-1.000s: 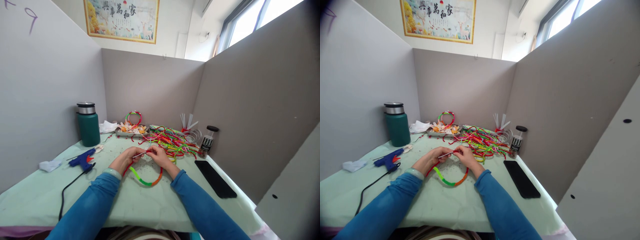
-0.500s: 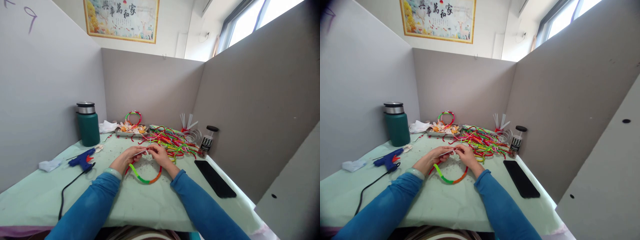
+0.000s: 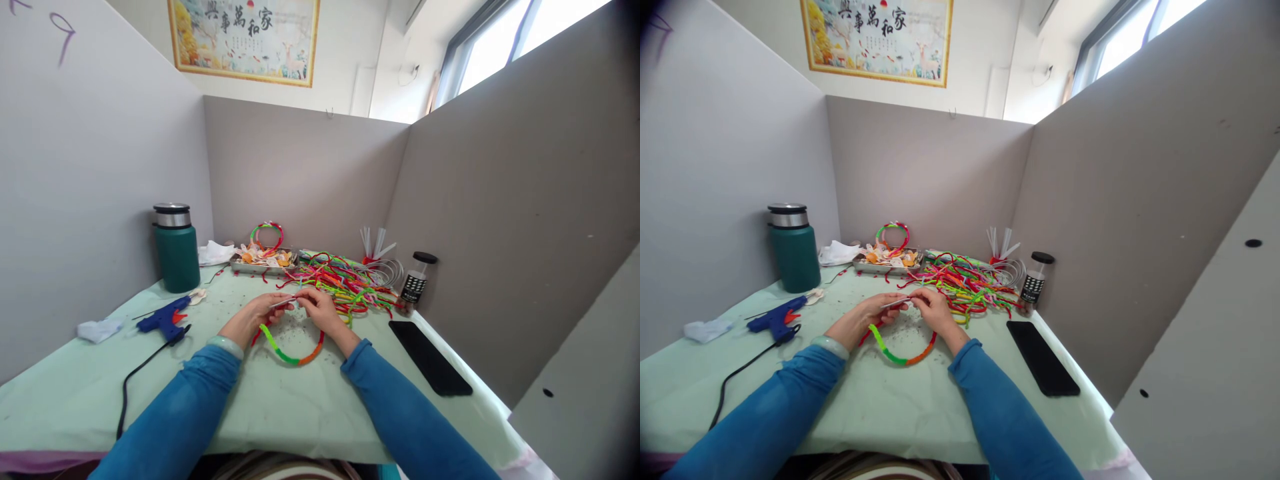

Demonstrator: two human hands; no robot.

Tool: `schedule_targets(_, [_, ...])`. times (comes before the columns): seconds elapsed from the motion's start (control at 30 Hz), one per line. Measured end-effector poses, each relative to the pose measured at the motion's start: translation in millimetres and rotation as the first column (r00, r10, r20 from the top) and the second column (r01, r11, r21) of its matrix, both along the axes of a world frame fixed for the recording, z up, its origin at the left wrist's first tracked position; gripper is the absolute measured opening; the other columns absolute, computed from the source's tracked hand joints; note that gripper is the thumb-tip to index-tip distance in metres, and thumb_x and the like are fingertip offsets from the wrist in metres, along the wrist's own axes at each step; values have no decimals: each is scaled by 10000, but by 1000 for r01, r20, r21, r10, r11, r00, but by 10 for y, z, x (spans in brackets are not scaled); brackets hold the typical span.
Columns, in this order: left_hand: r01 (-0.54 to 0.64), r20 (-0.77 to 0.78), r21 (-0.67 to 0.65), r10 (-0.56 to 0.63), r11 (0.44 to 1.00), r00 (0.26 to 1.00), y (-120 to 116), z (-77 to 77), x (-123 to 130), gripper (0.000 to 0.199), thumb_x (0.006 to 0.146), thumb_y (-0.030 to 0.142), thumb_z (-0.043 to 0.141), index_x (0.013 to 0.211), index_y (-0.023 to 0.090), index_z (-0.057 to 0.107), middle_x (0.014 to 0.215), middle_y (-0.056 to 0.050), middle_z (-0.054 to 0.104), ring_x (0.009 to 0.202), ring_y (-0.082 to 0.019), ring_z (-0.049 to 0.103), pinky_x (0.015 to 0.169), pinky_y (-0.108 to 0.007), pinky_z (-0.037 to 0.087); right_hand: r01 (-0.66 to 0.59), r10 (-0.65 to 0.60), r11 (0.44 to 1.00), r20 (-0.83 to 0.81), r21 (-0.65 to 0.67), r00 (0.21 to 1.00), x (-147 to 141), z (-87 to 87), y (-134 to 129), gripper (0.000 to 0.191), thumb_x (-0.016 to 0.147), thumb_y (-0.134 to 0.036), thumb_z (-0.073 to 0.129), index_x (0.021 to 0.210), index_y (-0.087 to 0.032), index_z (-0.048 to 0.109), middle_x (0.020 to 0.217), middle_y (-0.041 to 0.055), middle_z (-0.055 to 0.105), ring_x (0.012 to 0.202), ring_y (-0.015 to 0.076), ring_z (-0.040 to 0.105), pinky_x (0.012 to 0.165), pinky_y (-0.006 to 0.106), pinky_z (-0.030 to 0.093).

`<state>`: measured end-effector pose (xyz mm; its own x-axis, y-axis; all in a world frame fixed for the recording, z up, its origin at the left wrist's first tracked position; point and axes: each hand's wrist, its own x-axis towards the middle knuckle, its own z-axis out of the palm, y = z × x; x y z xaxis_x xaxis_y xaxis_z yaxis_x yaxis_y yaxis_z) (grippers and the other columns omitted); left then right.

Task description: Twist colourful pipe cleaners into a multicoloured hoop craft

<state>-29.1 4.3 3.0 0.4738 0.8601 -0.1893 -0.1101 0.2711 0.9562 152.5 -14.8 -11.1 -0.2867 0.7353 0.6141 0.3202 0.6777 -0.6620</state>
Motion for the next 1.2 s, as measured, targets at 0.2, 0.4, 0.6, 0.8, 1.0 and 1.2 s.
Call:
schedule_targets(0.2, [-69,-97,-12,67,998,993,2,3,10,282,650,266,742,828,111,588,658,2,584,378,-16,387,331,-146,225,43,-44,999,-17,-20,999,16,-20,33,173,827,-293,517,867,-179,642,737,24,613,701,149,555,638,246,424])
schedule_targets(0.4, [-72,-123,47,77,996,989,-46,20,14,284,635,288,754,799,104,612,636,5,594,392,-21,397,341,-158,249,62,-63,998,-37,-17,997,20,-59,64,169,824,-282,511,873,-178,635,779,26,630,708,143,554,638,242,419])
schedule_targets(0.6, [-87,-126,61,94,994,988,-76,12,42,313,638,301,747,865,108,651,715,-27,650,414,-25,415,355,-162,273,96,-93,995,-71,36,993,22,-87,86,162,818,-266,511,873,-188,641,824,24,655,719,145,566,659,248,427])
schedule_targets(0.8, [-82,-161,67,92,994,983,-83,-19,107,362,606,308,761,885,100,665,690,-32,657,395,-29,401,360,-184,241,149,-147,988,-33,51,989,26,-91,100,147,802,-251,519,851,-194,645,791,18,657,685,141,560,639,246,414])
schedule_targets(1.0, [-97,-223,97,117,990,968,-138,7,145,443,566,325,780,922,89,665,658,-39,662,395,-43,402,382,-202,236,185,-186,982,16,48,982,35,-71,95,143,793,-237,511,815,-191,645,775,18,656,677,143,553,624,242,406])
schedule_targets(1.2, [-66,-200,79,81,995,976,-133,-26,156,433,579,218,744,984,95,651,705,-54,685,422,-61,463,434,-209,323,172,-173,985,60,26,983,54,-110,148,133,789,-225,509,785,-194,638,753,10,642,663,137,540,621,239,402])
